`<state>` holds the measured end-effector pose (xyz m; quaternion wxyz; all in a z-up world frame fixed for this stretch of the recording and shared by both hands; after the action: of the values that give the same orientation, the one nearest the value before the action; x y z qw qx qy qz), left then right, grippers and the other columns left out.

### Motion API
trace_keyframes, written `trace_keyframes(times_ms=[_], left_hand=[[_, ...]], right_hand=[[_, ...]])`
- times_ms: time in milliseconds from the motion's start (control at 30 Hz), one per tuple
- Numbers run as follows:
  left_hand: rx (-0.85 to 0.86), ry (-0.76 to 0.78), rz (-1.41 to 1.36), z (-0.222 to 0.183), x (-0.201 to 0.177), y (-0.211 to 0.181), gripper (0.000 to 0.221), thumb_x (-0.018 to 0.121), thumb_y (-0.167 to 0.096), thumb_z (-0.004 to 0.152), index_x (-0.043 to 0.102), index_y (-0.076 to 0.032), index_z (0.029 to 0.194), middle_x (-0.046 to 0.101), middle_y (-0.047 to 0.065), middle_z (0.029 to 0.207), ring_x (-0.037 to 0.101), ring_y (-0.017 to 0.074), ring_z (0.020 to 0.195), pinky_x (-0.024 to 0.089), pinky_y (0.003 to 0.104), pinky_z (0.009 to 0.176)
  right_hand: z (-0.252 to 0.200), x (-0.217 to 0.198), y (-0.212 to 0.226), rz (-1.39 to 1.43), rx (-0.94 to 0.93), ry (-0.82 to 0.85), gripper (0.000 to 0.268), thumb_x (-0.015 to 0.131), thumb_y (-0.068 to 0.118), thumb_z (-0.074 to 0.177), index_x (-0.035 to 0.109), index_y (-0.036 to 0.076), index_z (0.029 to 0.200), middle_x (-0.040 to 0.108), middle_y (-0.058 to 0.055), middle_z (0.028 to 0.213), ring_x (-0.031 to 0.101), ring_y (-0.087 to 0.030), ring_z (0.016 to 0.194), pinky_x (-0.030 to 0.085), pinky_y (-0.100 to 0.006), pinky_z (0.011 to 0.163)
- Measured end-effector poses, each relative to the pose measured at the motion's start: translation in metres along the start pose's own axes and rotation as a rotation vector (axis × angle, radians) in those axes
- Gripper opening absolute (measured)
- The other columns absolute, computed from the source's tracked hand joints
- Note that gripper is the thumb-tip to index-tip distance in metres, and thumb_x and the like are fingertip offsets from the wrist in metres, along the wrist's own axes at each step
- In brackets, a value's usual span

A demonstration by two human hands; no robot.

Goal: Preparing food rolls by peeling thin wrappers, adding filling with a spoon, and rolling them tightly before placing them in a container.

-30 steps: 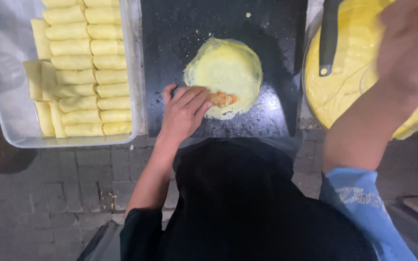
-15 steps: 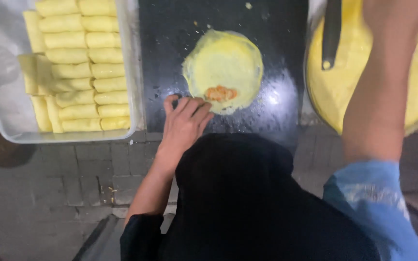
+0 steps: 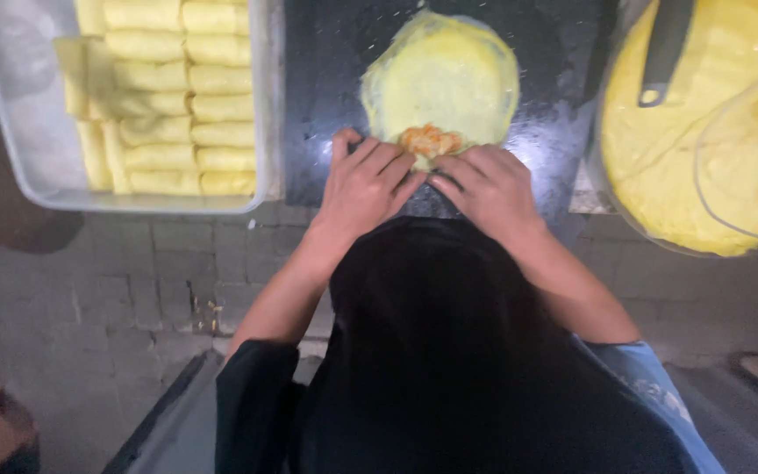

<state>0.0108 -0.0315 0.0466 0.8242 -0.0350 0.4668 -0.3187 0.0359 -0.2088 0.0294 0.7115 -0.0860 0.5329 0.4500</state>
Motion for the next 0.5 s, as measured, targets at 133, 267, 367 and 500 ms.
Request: trace_keyframes(times_ms=[133,267,367,500], left_hand=[[0.065,0.184,-0.132,0.01,0.003,-0.011,0.022,0.075,-0.028,0.087,0.072,-0.008,0.097,0.066,0.007,0.091,0.062,0.0256,0.085,0.039,0.045,0.086],[0.084,0.21,0.026,0.018,0.012,-0.014,0.008,0.071,-0.022,0.091,0.074,-0.014,0.093,0.061,-0.001,0.078,0.062,0.0191,0.078,0.04,0.039,0.088],[0.158,0.169,0.112,0.02,0.021,-0.015,0.01,0.064,-0.022,0.096,0.07,-0.014,0.091,0.053,-0.001,0.074,0.057,0.0155,0.073,0.04,0.037,0.086],[0.245,0.092,0.15,0.018,0.03,-0.018,0.005,0.07,-0.018,0.088,0.069,-0.014,0.085,0.051,-0.002,0.072,0.054,0.015,0.066,0.042,0.035,0.079]], right_hand=[[-0.004,-0.008,-0.005,-0.082,0.0,-0.237,0.01,0.074,0.027,0.091,0.075,0.017,0.094,0.061,-0.002,0.077,0.064,-0.024,0.071,0.054,-0.035,0.065],[0.007,-0.025,-0.008,-0.056,0.007,-0.328,0.012,0.072,0.03,0.089,0.073,0.018,0.087,0.059,-0.001,0.072,0.063,-0.021,0.064,0.052,-0.033,0.059],[-0.005,-0.022,-0.012,-0.062,0.006,-0.242,0.029,0.055,0.042,0.098,0.07,0.018,0.091,0.057,0.0,0.075,0.063,-0.019,0.068,0.051,-0.033,0.061],[-0.013,-0.019,-0.016,-0.119,0.017,-0.199,0.028,0.054,0.04,0.098,0.068,0.015,0.096,0.055,0.001,0.078,0.062,-0.019,0.069,0.05,-0.033,0.06]])
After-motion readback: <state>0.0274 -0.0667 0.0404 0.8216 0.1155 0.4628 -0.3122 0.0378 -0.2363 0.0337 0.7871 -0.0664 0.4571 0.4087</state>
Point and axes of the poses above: each hand's wrist, its own z-axis towards the middle knuckle, its own x-axis out of the palm, y = z × x, the point moved 4 cm from there along z, towards the middle knuckle
